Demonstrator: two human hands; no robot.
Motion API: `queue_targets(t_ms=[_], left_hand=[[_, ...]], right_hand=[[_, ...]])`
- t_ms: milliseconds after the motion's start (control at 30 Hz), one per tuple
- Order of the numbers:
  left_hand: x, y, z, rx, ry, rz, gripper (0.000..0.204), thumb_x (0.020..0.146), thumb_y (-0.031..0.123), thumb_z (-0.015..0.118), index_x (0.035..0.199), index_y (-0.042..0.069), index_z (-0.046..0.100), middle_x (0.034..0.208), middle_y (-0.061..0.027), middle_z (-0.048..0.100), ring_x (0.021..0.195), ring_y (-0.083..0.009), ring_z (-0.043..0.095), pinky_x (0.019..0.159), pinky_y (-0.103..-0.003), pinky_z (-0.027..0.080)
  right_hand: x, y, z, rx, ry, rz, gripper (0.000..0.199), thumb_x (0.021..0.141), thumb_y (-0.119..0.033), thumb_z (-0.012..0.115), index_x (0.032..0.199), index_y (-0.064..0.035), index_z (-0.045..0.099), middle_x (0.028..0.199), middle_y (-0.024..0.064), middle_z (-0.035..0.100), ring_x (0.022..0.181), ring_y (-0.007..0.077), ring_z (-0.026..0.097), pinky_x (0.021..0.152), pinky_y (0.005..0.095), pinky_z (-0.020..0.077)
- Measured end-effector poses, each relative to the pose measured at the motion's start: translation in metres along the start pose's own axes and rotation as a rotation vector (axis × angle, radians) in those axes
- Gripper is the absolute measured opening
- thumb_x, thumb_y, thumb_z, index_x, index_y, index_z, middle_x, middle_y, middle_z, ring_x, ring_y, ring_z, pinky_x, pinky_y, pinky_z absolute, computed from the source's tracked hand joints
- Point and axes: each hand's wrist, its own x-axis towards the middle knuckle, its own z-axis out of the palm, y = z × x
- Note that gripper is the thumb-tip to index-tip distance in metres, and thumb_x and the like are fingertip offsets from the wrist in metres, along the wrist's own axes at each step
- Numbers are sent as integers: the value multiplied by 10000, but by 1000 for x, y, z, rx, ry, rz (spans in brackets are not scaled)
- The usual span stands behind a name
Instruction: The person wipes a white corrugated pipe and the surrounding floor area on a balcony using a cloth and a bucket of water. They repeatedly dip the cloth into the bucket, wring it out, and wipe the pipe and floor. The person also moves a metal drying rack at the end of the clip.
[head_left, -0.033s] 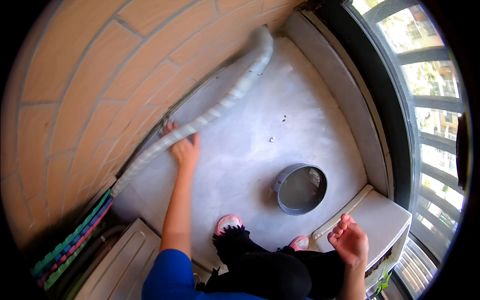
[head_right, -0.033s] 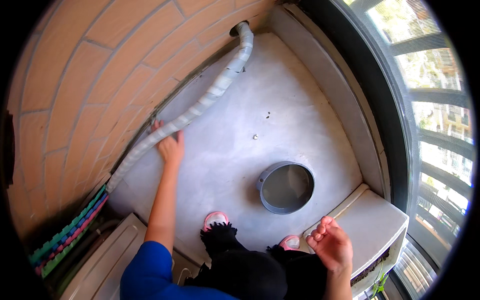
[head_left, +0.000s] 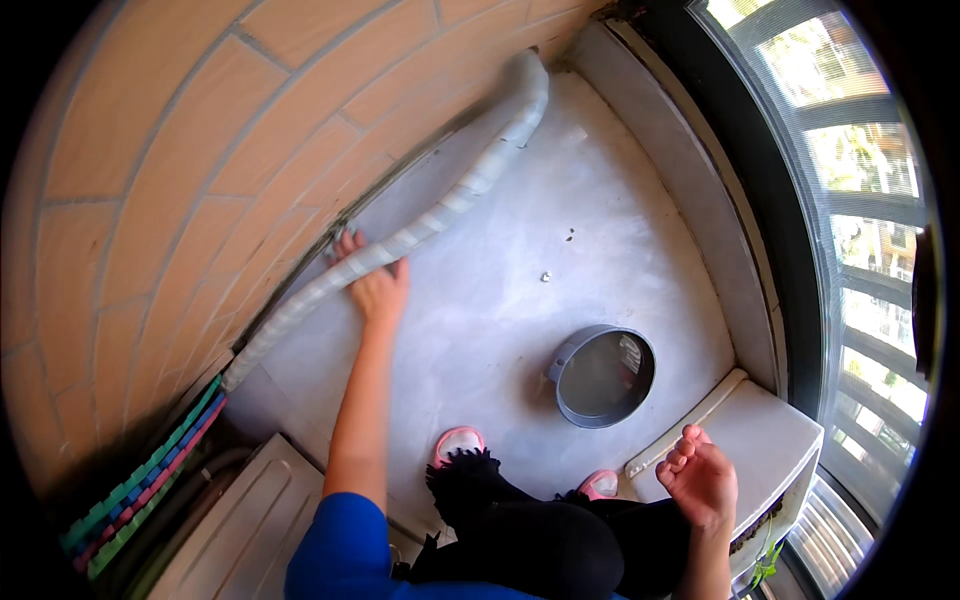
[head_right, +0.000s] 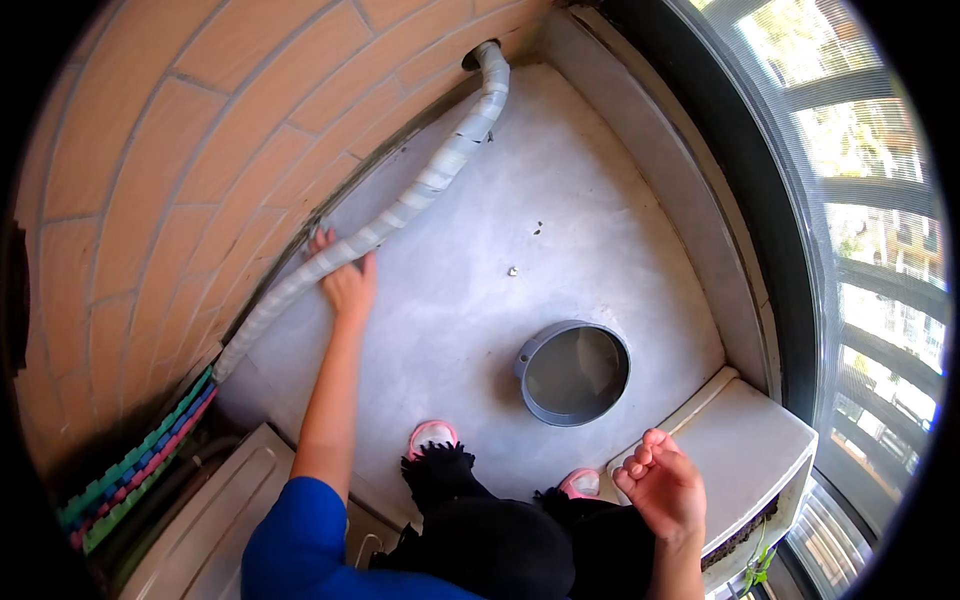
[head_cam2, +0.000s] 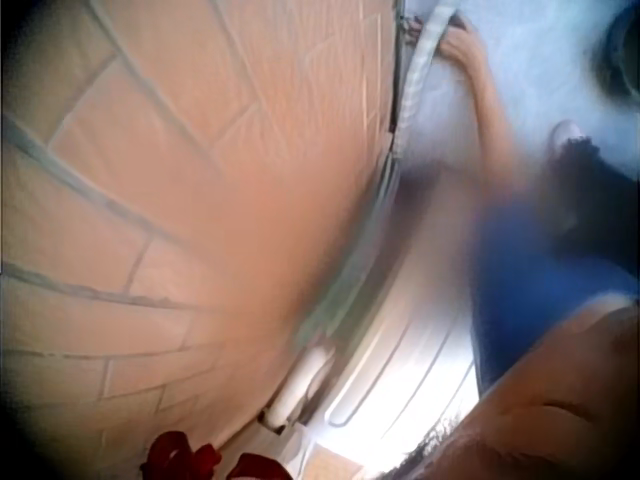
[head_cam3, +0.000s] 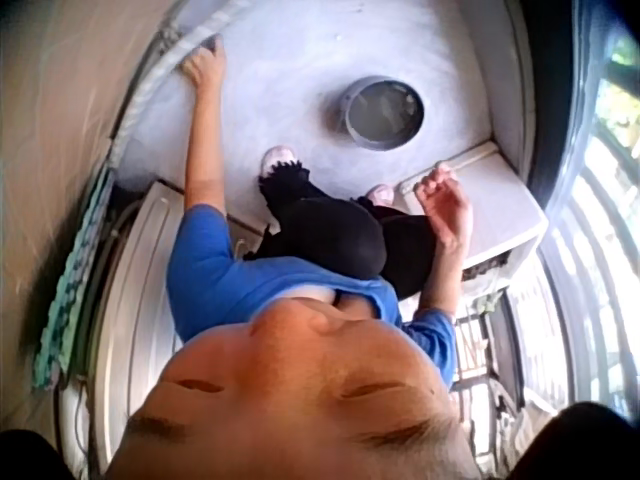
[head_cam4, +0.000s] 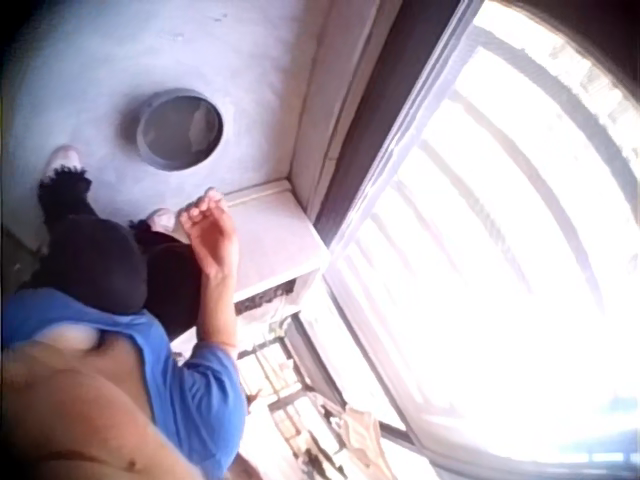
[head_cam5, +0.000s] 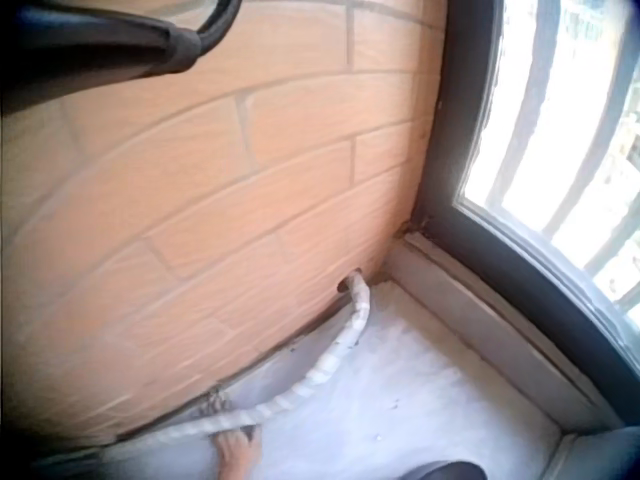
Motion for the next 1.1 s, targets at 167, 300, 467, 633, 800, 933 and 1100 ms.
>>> queue_targets(t_ms=[167, 300, 467, 633, 800, 933, 1100], left_hand=[[29, 70, 14, -113, 41, 63, 660, 733, 330, 589, 1202, -73, 359, 1273, -262, 325, 1190, -434, 298, 1017, -537, 176], [24, 162, 29, -418, -182, 388, 569, 776, 269, 539, 1201, -76, 385, 1287, -248, 356, 1229, -395, 286, 1025, -483, 191], [34, 224, 40, -628, -51, 482, 260, 791, 76, 488, 1030, -7, 546, 1079, -165, 533, 1093, -310, 447, 953, -447, 315], [7, 194, 15, -849, 95, 498, 160, 737, -40, 532, 876, 12, 593, 909, -110, 567, 928, -280, 523, 855, -404, 400], [-34, 93, -17, -664, 229, 326, 157, 733, -101, 535, 848, -20, 604, 895, -124, 582, 890, -289, 560, 810, -390, 444], [-46, 54, -12, -418, 123, 141, 246, 788, -3, 494, 1025, -43, 547, 1135, -178, 520, 1053, -355, 482, 909, -411, 380], [-50, 112, -7, -708, 5, 235, 215, 730, -55, 562, 932, 1, 611, 1001, -112, 599, 962, -264, 555, 858, -340, 428]], right_hand=[[1, -1, 5, 10, 11, -18, 113, 835, -82, 465, 925, -31, 511, 742, 52, 559, 711, 171, 540, 728, 336, 447], [1, -1, 3, 4, 6, -27, 103, 844, -84, 462, 921, -40, 513, 757, 47, 567, 723, 167, 543, 734, 329, 448], [4, -2, 3, -9, -13, -9, 100, 840, -72, 460, 921, -56, 517, 774, 17, 597, 743, 141, 579, 771, 313, 451], [-4, -2, -5, 32, -41, -47, 114, 837, -68, 457, 936, -50, 509, 774, 21, 589, 750, 143, 573, 781, 320, 447], [-9, -1, -1, 57, -41, -38, 102, 846, -83, 464, 923, -44, 519, 755, 44, 569, 698, 163, 537, 722, 322, 445], [-12, 0, -1, 35, -55, -46, 110, 846, -84, 458, 929, -42, 518, 754, 48, 567, 700, 164, 538, 719, 322, 446], [-14, -1, 2, -23, -78, -64, 121, 847, -75, 450, 946, -40, 510, 765, 56, 571, 732, 176, 550, 744, 331, 450]])
